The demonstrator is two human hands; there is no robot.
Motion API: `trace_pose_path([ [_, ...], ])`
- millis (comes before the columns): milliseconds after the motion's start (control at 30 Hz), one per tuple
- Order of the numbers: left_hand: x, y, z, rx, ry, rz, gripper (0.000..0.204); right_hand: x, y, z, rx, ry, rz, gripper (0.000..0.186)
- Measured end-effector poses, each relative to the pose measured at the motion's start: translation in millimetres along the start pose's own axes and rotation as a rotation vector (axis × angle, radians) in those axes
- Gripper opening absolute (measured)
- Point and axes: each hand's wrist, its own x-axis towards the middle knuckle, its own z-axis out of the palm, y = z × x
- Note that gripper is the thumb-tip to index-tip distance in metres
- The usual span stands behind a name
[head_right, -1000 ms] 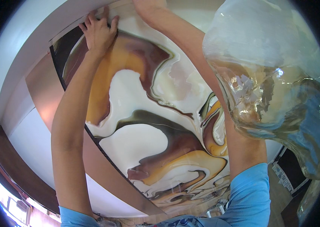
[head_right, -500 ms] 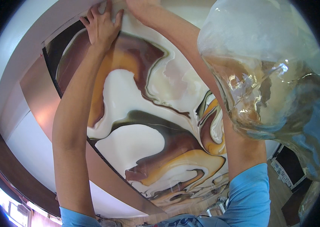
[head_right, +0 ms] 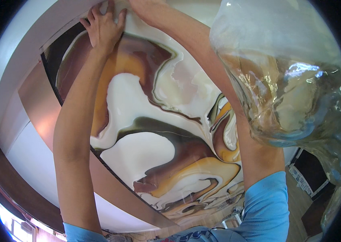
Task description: The person aligns and secures large decorative wall panels to a wall using masking tape. They repeatedly smooth the panel edges, apply tape along seams, and adjust the panel position while standing on a ladder.
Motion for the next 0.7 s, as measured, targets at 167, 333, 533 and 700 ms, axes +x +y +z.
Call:
trace_pose_path([
  [167,0.1,-0.4,0.2,0.004,-0.008,0.000,0.071,0.9,-1.4,-3.7,-0.004,-0.019,-0.002,0.025],
  [333,-0.1,-1.2,0.0,0.010,0.005,0.011,0.072,2.1,-2.9,-6.4,-0.012,-0.073,0.003,0.025],
  [533,-0.6,0.6,-1.0,-0.022,-0.029,0.040,0.070,4.1,-3.6,-5.8,0.013,-0.115,0.006,0.028],
  [700,9.7,-11.0,2.3,-0.112,-0.041,0.311,0.068,7.0,-3.8,-3.3,0.018,-0.107,-0.008,0.030],
])
